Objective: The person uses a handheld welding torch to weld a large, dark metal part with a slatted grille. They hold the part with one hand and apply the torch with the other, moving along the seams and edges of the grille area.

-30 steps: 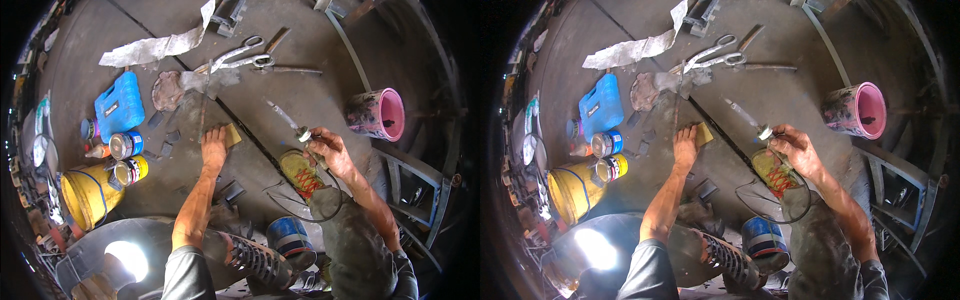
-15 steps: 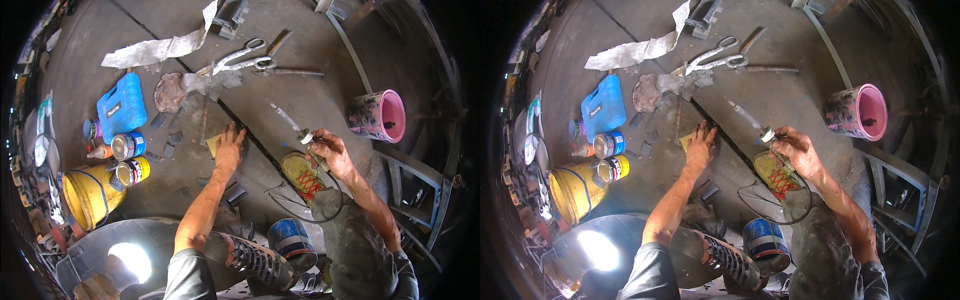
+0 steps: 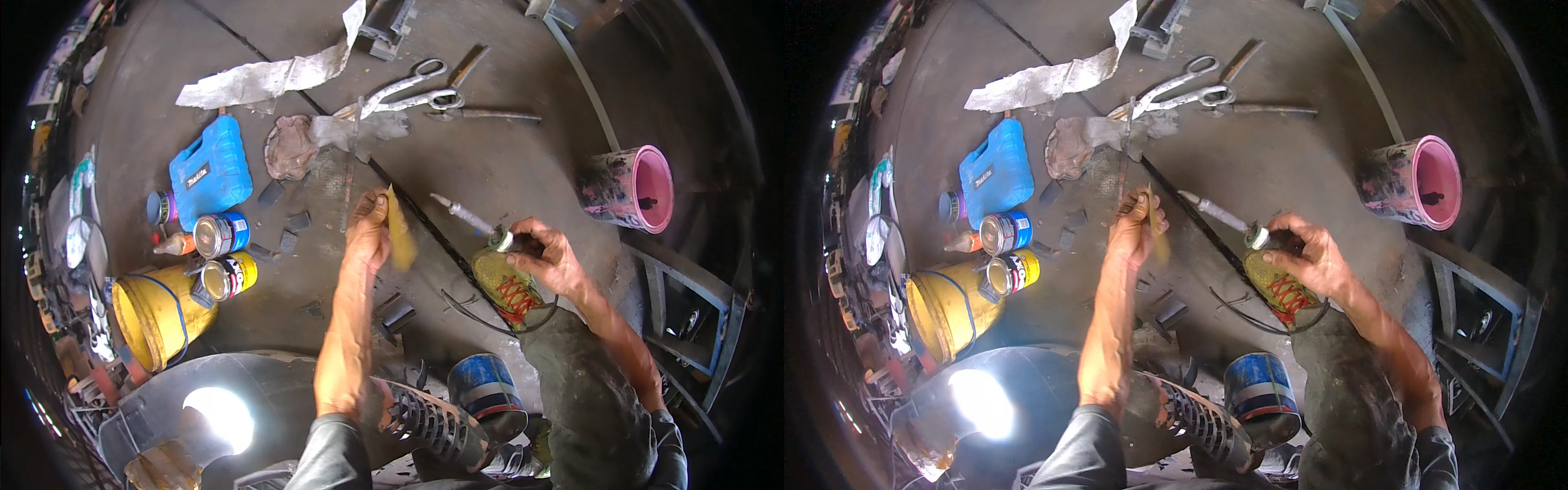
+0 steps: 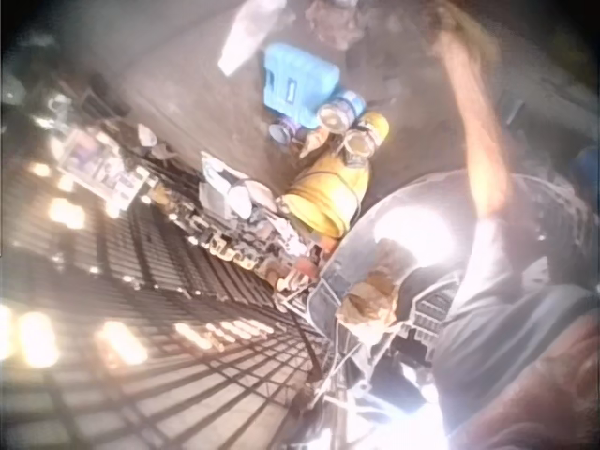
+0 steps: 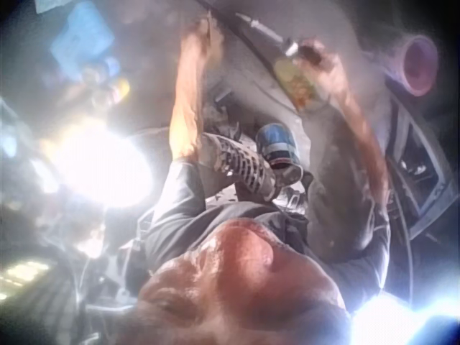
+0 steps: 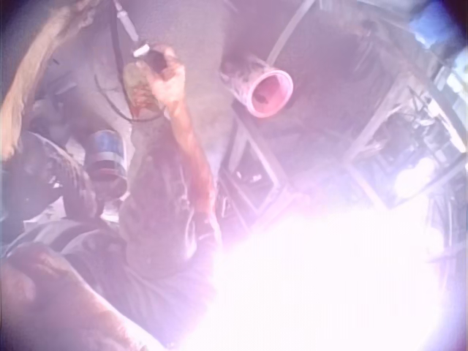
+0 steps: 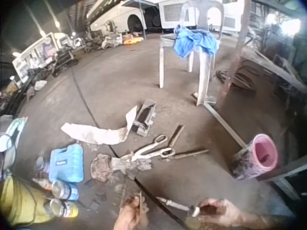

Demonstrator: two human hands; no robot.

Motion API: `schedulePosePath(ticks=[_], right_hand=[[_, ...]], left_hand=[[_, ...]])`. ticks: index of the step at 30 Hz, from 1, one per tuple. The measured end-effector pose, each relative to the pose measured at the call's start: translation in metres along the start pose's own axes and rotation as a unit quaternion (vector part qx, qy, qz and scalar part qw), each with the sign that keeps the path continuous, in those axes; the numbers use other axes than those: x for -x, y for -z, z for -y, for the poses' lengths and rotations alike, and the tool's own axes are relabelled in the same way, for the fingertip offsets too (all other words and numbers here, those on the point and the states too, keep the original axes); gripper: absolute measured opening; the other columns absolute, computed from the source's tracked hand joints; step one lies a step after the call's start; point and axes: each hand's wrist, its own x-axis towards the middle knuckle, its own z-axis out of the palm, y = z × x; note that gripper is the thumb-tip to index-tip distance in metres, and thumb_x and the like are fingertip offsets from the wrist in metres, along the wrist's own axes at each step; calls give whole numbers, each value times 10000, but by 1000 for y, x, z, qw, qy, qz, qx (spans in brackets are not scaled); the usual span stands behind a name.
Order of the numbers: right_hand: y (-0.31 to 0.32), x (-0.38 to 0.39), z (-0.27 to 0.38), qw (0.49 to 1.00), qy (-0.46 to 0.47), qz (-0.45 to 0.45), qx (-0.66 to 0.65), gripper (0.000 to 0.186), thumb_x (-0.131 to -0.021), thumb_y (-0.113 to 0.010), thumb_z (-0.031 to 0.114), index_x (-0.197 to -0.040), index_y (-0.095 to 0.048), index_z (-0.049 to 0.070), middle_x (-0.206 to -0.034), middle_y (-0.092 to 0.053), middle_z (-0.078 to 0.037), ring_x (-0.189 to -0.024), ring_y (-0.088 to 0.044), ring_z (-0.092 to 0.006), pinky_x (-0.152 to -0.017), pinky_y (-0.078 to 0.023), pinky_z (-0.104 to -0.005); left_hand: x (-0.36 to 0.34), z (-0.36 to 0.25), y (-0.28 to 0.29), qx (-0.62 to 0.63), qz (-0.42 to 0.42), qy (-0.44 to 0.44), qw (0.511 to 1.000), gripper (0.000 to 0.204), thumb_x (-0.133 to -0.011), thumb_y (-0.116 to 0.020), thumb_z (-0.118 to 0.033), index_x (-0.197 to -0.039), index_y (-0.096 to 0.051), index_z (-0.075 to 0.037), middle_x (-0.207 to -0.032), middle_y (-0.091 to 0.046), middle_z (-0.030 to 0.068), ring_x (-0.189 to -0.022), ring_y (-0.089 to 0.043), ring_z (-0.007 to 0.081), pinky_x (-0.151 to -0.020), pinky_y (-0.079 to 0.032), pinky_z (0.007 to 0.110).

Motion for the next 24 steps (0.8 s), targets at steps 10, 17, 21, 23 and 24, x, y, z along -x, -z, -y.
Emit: schedulePosePath(ticks=[10,17,21,23,24], right_hand=[[-19,-9,12,985,50,-25,162,271,-820,-739,128,-1026,-631,-9,-952,-661,-144,-869,-674,-276,-776,-520,-357],[-18,-3,15,963,32,-53,261,257,-821,-735,186,-1028,-666,50,-951,-667,-136,-875,-676,-330,-754,-532,-400],[-21,-3,23,954,30,-57,292,267,-810,-745,199,-1026,-671,58,-955,-668,-134,-848,-682,-336,-734,-539,-403],[-20,-2,25,945,55,-63,315,256,-811,-745,201,-1015,-673,64,-942,-664,-125,-815,-683,-333,-703,-543,-402],[-18,-1,27,940,67,-66,327,250,-811,-745,202,-1009,-675,67,-935,-662,-120,-799,-684,-331,-688,-544,-402]], left_hand=[[9,53,-54,210,43,73,974,288,-1002,-535,-319,-1175,-619,-104,-1111,-649,68,-1034,-614,259,-965,-459,437],[46,31,-73,274,9,58,960,626,-931,-552,-552,-1273,-569,-29,-1313,-592,166,-1226,-546,305,-1094,-383,469],[61,30,-83,206,-5,-6,979,590,-875,-590,-327,-1377,-466,-43,-1373,-543,200,-1272,-515,348,-1115,-370,478],[63,29,-94,60,-62,-45,995,637,-831,-553,-161,-1439,-389,-64,-1413,-511,199,-1294,-500,352,-1122,-370,480],[59,22,-98,116,-63,-46,990,790,-739,-485,-32,-1500,-281,-93,-1452,-474,190,-1312,-486,347,-1122,-382,475]])
